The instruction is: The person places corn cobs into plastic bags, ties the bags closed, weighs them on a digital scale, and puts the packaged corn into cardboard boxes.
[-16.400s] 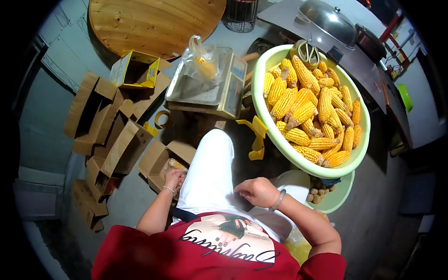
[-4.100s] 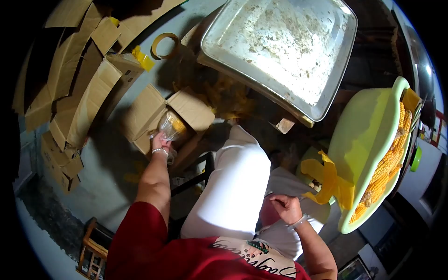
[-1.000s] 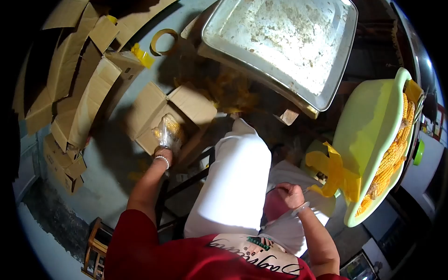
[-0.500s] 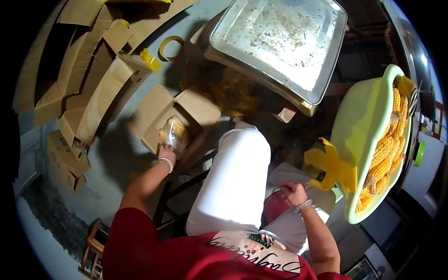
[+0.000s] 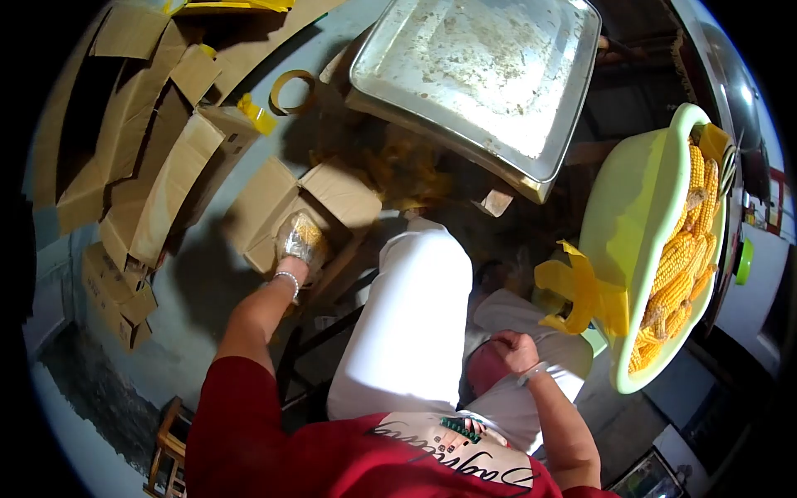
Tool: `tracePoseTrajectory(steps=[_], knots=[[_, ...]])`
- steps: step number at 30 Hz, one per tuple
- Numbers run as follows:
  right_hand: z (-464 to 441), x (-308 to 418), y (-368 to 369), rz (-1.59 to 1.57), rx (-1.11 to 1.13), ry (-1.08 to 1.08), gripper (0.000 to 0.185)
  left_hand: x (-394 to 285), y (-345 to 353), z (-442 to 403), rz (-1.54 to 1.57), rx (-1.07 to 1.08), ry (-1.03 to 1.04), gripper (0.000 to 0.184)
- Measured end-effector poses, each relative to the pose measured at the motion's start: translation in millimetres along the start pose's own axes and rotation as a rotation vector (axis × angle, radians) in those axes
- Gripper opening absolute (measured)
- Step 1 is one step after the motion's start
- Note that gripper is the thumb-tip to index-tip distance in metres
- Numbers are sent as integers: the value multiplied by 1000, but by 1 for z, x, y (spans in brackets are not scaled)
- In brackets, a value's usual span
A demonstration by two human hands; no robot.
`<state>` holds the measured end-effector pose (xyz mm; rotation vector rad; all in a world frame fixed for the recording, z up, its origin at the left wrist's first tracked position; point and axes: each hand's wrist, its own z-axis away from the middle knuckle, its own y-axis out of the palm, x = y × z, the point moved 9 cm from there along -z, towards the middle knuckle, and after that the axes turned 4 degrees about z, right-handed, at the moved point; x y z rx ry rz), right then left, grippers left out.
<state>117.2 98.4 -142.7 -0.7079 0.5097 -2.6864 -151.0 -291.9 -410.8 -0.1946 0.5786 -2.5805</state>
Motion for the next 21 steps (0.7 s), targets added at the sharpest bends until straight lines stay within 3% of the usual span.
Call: tracePoseTrajectory(steps=[2,3,7,9,12,18,21], knots=[[-1,-1,-1,-20,2,1,16,20,3,0,298,18,-209,24],[-2,-1,-2,-28,4,0,16,23,14,-8,405,-37,-198,26],[-2,-7,-1,-19,24,73,16,30,52,-14,853,37,-513,28],[-4,-16,1,-8,33,154,16,33,80,-26,1427,-93,-730,31],[-3,-11,-1,15,7,116,16,30,132,-74,1641,-290,-725,35],[3,-6,-4,-65,0,129,16,51,183,-64,1561,-460,-1120,32],[9,5,-9,-75,-24,-21,14,48,65,9,1214,-401,-925,33]])
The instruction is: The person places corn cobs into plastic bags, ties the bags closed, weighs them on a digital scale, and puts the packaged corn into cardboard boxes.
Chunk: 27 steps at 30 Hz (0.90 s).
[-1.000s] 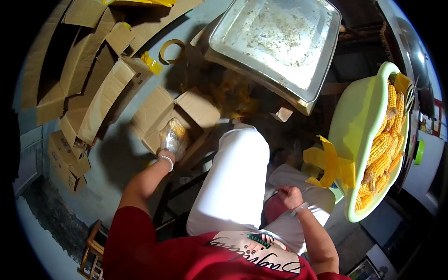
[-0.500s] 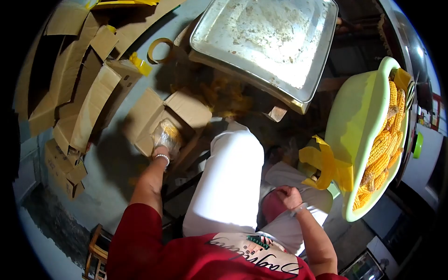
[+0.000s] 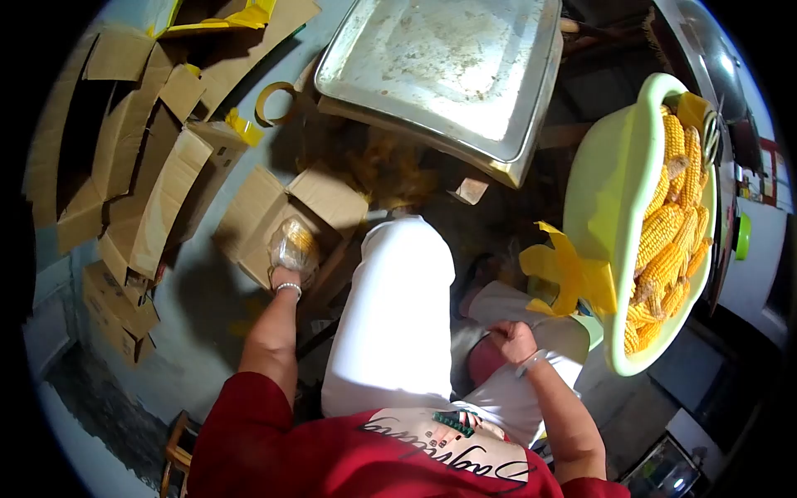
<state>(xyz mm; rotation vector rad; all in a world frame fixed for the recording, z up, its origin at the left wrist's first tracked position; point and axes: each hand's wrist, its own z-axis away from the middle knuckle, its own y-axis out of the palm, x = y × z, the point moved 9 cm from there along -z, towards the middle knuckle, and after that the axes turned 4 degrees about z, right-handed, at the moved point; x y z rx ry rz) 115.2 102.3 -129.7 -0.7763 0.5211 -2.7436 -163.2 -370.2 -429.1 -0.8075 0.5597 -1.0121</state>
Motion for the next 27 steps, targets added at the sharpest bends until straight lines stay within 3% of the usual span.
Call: tracePoseTrajectory(steps=[3,4,7,8,14,18,21,24,27], knots=[[2,4,-6,81,-28,-51,14,-54,-60,43,-152,-77,331,32],[4,4,-8,62,-36,-48,14,-54,-54,44,-201,50,334,33],[9,9,-7,20,-38,-25,15,-32,-24,45,-313,388,219,33],[11,11,-7,15,-33,-9,16,-37,-20,53,-387,408,345,34],[9,-11,3,124,-30,-98,17,-47,19,53,-351,431,552,32],[11,-6,2,194,0,-22,17,-17,118,-13,-258,400,790,30],[6,5,0,173,-43,-127,18,-42,111,-3,-181,433,754,30],[0,26,-2,130,46,53,18,-54,109,-3,-155,450,665,30],[-6,3,1,28,46,90,17,-55,112,-9,-121,423,613,30]])
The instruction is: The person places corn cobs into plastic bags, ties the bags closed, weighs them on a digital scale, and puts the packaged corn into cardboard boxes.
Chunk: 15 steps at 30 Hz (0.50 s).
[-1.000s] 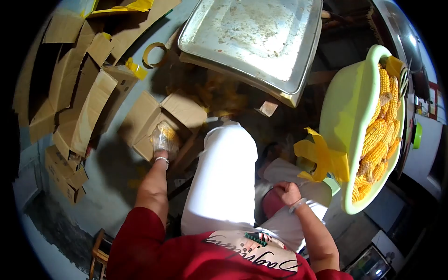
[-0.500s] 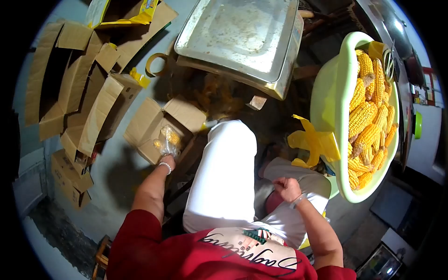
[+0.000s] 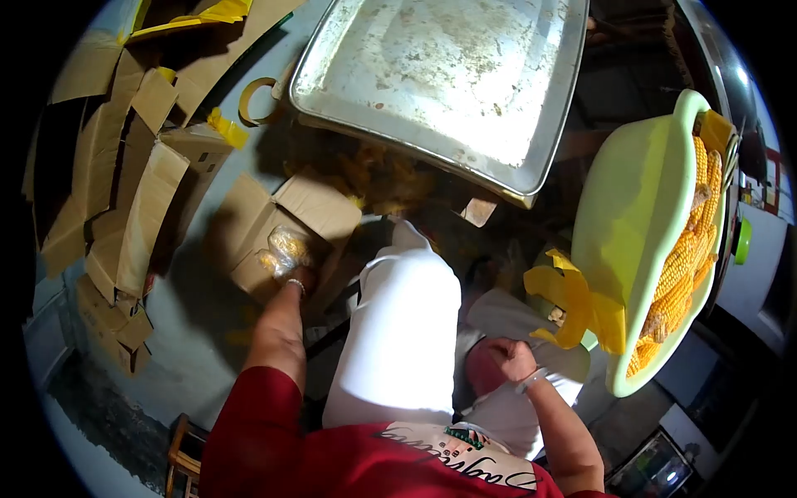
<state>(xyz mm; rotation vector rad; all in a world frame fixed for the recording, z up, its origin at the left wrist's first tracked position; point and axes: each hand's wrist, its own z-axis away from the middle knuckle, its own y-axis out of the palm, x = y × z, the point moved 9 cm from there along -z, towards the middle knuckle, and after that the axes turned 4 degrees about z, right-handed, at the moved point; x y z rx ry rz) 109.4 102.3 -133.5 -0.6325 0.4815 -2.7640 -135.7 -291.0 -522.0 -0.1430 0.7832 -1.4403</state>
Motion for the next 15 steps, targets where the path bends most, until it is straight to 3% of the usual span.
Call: tracePoseTrajectory(steps=[6,9,13,15], knots=[[0,-20,-3,-38,29,-25,19,-10,-13,18,-30,-92,-84,30],[1,-20,-5,-90,21,5,18,-57,-69,69,-150,51,-240,31],[3,-24,0,-92,13,12,17,-52,-89,85,-145,-340,-19,37],[2,-26,4,-88,5,-11,17,-62,-89,88,-69,-292,43,38]])
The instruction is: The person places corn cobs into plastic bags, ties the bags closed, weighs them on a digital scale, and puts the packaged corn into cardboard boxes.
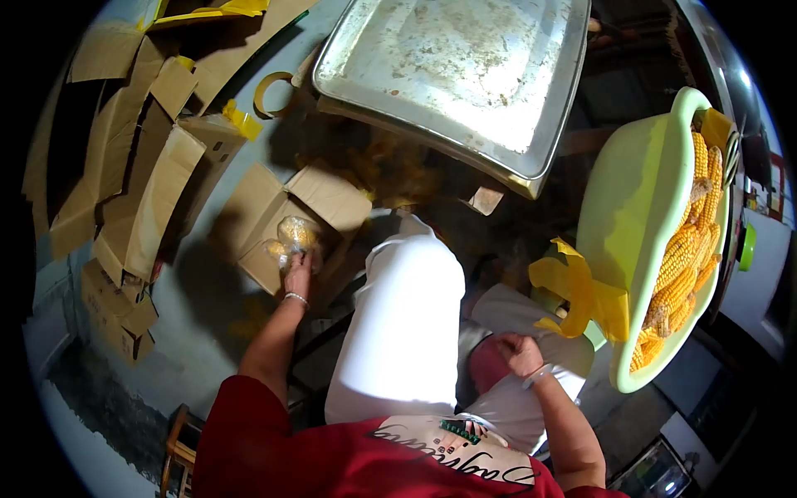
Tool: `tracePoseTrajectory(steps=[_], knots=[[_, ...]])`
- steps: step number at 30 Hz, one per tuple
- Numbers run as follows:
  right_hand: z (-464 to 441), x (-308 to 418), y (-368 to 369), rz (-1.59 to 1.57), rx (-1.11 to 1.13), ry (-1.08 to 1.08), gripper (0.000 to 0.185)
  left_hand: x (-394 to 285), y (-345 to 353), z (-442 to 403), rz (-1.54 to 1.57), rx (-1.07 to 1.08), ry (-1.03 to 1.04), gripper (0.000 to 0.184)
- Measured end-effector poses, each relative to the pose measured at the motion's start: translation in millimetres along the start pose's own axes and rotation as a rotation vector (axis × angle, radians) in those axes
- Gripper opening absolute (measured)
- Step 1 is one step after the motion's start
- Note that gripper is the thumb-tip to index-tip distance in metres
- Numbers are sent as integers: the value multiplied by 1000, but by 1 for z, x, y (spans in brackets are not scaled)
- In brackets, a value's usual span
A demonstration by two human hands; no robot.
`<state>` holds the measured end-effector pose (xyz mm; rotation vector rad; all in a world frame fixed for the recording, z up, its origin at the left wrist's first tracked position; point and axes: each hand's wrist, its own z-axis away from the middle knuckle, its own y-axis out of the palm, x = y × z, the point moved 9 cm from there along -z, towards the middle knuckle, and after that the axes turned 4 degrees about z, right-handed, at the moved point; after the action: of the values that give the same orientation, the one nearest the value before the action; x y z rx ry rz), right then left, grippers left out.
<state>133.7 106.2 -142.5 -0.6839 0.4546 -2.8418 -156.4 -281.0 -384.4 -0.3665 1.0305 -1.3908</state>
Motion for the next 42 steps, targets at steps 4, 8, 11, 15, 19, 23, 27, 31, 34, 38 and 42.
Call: tracePoseTrajectory(steps=[4,8,11,15,19,23,27,31,34,38,42], knots=[[3,14,2,44,15,-15,18,-13,30,-12,114,209,3,41],[6,13,2,-2,25,39,19,8,67,-32,140,158,97,31],[6,12,-2,112,35,5,20,38,107,-49,-145,417,99,35],[11,20,-15,271,-30,-105,21,27,54,-68,-395,308,-76,26],[20,33,-17,213,-91,-128,21,-28,-8,-57,-469,88,154,19],[35,59,-15,312,-121,-260,20,-13,-4,-49,-143,271,-11,22],[74,85,-19,330,-132,-359,18,43,69,-71,159,351,203,28],[123,90,-31,302,-234,-559,16,-9,12,-72,132,213,249,23],[159,76,-43,280,-297,-578,17,-79,-60,-48,676,208,61,19],[206,37,-88,167,-582,-587,15,-127,-126,-64,815,76,195,13],[241,-56,-134,-27,-814,-351,13,-213,-205,-34,1019,-50,381,13]])
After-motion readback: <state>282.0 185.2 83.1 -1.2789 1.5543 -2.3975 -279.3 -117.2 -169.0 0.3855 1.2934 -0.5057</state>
